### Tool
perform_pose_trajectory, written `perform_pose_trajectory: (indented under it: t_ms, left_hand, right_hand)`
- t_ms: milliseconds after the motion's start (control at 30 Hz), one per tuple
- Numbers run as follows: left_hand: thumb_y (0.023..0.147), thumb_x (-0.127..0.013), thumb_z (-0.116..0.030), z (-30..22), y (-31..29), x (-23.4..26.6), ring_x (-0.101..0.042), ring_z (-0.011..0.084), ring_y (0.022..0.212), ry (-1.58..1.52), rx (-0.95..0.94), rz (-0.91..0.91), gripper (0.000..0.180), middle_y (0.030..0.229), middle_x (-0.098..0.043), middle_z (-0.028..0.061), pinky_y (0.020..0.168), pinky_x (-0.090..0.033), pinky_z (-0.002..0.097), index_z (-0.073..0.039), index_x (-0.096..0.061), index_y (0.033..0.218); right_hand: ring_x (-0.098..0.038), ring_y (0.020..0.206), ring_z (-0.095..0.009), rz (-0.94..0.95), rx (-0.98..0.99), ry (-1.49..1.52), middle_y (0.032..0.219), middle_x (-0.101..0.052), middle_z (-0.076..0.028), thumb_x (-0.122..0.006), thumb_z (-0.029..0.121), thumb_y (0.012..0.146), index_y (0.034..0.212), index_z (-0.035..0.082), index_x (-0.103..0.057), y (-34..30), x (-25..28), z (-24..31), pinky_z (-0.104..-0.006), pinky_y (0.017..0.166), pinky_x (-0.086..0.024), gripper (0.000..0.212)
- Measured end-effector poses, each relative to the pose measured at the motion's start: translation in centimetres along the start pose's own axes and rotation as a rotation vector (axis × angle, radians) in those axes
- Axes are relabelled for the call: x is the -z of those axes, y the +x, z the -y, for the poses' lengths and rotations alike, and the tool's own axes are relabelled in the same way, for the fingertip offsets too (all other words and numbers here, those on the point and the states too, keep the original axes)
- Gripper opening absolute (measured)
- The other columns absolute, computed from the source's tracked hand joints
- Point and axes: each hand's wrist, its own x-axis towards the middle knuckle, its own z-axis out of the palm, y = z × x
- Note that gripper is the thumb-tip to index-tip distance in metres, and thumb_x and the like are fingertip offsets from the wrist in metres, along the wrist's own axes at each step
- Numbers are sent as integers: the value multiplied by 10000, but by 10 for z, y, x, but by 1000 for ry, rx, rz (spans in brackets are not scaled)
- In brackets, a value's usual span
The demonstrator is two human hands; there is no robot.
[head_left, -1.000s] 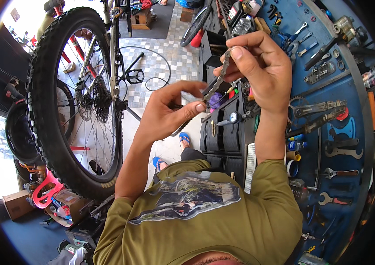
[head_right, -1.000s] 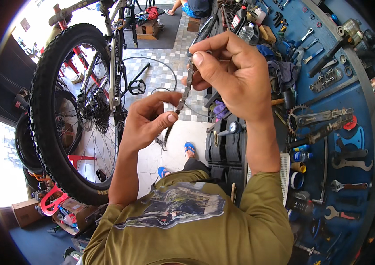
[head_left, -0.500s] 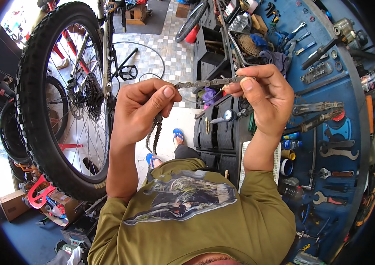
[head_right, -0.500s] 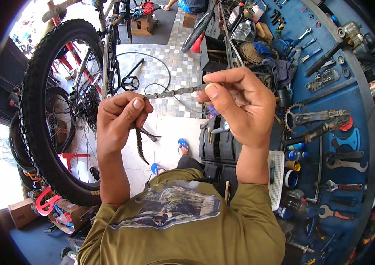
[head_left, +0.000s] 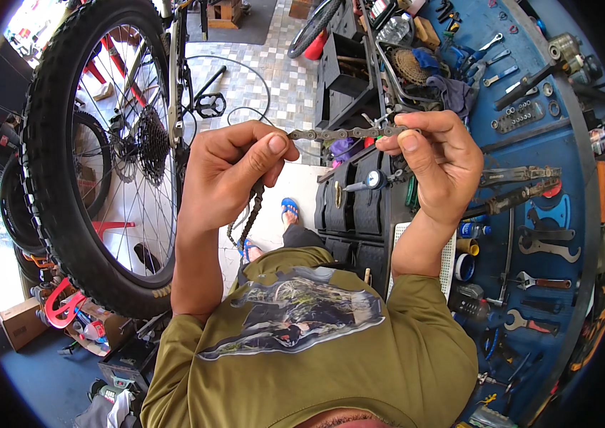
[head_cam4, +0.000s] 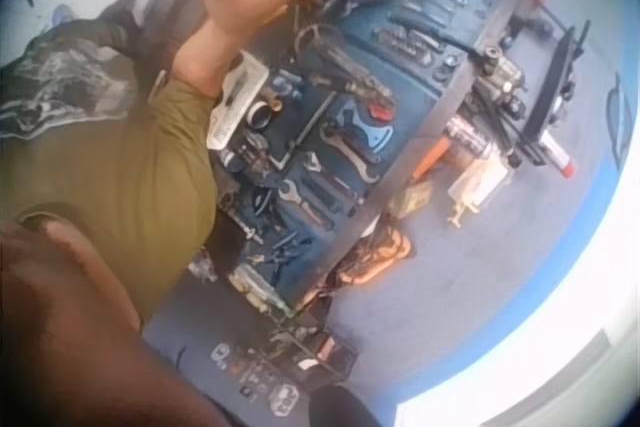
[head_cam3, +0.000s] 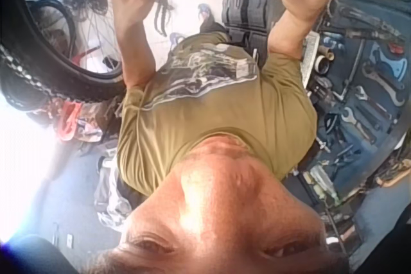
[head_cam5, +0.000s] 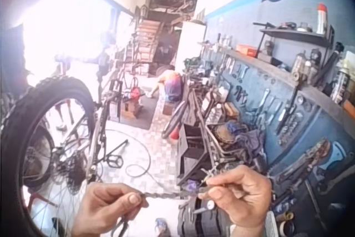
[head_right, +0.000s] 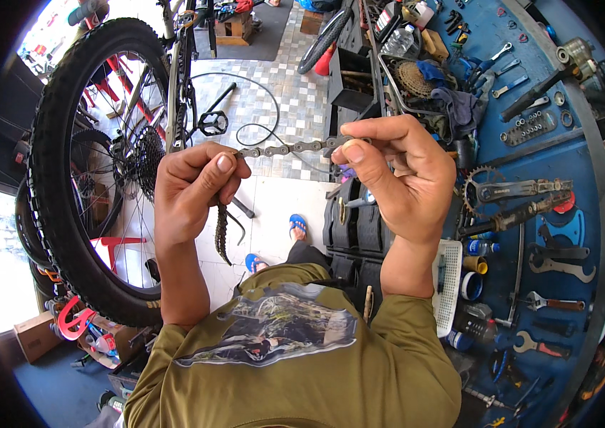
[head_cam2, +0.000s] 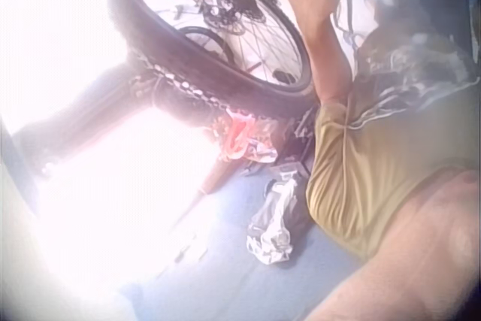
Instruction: The person removes a bicycle chain, uses a hammer and vise to adjust a link, then routes the chain through the rear derailleur and around the crankset. They use a chain tool to connect the chain ends and complete the installation.
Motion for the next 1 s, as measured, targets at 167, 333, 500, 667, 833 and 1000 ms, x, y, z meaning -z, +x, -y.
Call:
perform_pose_trajectory:
  t_ms: [167, 333, 500, 667, 833, 1000]
  left_hand:
    - [1062, -661, -195, 1, 0, -1, -522, 64, 616, 17, 0, 3, 301, 659, -601, 6, 577, -409, 246, 70, -738, 942]
    - [1077, -615, -209, 2, -2, -2, -487, 55, 573, 68, -26, 14, 327, 646, -587, 23, 525, -320, 232, 78, -726, 967]
    - [1079, -614, -213, 3, -3, 0, -488, 62, 581, 80, -10, 36, 333, 657, -592, 26, 545, -343, 232, 84, -725, 979]
    - [1090, -596, -224, 7, -2, 1, -473, 62, 591, -15, 40, 72, 349, 670, -594, 25, 555, -346, 229, 87, -722, 992]
    - [1102, -577, -247, 11, -3, -2, -454, 56, 583, -32, 68, 83, 366, 673, -586, 19, 539, -328, 226, 76, -723, 1008]
    - [1104, -574, -263, 8, -4, -2, -437, 40, 574, -9, 100, 95, 365, 671, -579, 13, 508, -286, 214, 56, -725, 1015]
  right_hand:
    - [-741, 864, -151, -11, -18, -23, 941, -748, -119, -737, 30, 976, 1119, -71, -688, -1, 2, -1, -252, 762, -581, 182]
    - [-743, 863, -150, -10, -4, -12, 931, -750, -123, -749, 49, 974, 1109, -68, -685, -1, 5, -6, -251, 766, -581, 190]
    - [-745, 860, -155, -13, -1, -5, 933, -752, -126, -753, 56, 973, 1100, -67, -685, -3, 6, -9, -256, 770, -582, 190]
    - [-744, 861, -153, -26, -7, -3, 930, -749, -124, -749, 38, 971, 1098, -72, -683, -4, 7, -6, -260, 776, -582, 181]
    - [-745, 823, -164, -1, 13, -78, 992, -733, -119, -712, 53, 989, 1089, -62, -673, -4, 13, -8, -329, 784, -643, 157]
    - [-725, 862, -128, -32, -37, -20, 934, -748, -111, -758, 29, 962, 1092, -68, -691, -4, 11, -6, -242, 790, -561, 176]
